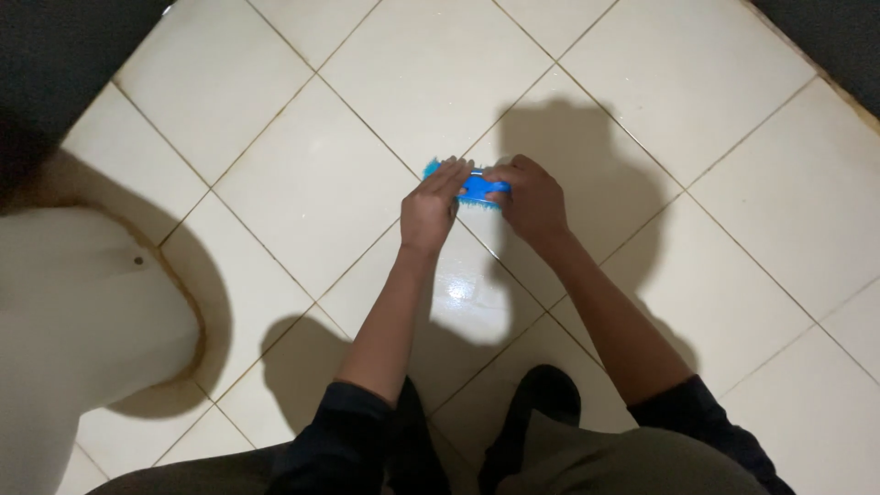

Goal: The person scrubs the tiled bathroom floor with a blue brush, then sprays a cleaning solution from a pink bottle onto the tiles. They continue scrubbing the floor with the brush, moving around the base of the toilet.

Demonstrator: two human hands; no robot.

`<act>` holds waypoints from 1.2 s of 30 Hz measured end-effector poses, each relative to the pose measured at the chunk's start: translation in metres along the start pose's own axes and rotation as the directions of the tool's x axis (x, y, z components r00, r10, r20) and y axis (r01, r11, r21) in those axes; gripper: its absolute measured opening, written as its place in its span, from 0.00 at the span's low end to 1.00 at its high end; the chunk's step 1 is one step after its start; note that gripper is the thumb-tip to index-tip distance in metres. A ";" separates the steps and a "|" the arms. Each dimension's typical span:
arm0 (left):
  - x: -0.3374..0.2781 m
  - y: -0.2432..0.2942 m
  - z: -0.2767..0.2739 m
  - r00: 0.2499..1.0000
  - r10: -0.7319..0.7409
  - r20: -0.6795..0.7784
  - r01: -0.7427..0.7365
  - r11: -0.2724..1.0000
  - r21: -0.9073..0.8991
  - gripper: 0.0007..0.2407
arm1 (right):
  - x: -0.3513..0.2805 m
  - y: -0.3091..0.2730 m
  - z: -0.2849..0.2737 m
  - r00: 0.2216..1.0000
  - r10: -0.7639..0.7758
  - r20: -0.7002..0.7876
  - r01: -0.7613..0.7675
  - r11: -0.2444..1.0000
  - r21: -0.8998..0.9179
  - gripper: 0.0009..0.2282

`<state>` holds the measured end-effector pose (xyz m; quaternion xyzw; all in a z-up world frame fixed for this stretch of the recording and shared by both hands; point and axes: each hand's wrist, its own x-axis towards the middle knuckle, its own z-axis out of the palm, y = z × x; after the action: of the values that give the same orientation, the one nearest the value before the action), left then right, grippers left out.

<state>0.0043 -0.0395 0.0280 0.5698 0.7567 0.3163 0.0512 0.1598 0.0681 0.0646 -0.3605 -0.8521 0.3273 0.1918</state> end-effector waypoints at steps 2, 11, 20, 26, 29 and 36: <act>-0.001 0.007 0.013 1.000 0.029 0.006 -0.028 0.999 -0.032 0.22 | -0.013 0.012 -0.007 0.999 0.052 -0.003 -0.053 0.998 -0.027 0.12; -0.028 0.090 0.104 0.969 0.224 0.109 -0.205 0.966 -0.160 0.19 | -0.113 0.062 -0.082 0.967 0.212 -0.140 -0.218 0.976 -0.030 0.12; -0.053 0.175 0.144 0.911 0.394 0.124 -0.355 0.901 -0.250 0.15 | -0.192 0.075 -0.129 0.804 0.554 -0.218 -0.546 0.832 0.101 0.12; -0.045 0.149 0.135 0.931 0.346 0.114 -0.326 0.931 -0.166 0.15 | -0.159 0.067 -0.119 0.847 0.506 -0.165 -0.498 0.863 0.091 0.12; -0.038 0.115 0.113 0.950 0.294 0.110 -0.284 0.954 -0.095 0.15 | -0.129 0.060 -0.100 0.903 0.414 -0.114 -0.409 0.910 0.066 0.12; -0.039 0.019 0.027 0.994 0.095 0.048 -0.095 0.995 0.016 0.18 | -0.060 0.029 -0.010 0.992 0.127 0.023 -0.127 0.992 -0.020 0.12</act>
<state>0.0452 -0.0598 0.0057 0.6129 0.7302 0.2981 0.0486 0.2196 0.0434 0.0463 -0.4118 -0.8328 0.3351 0.1571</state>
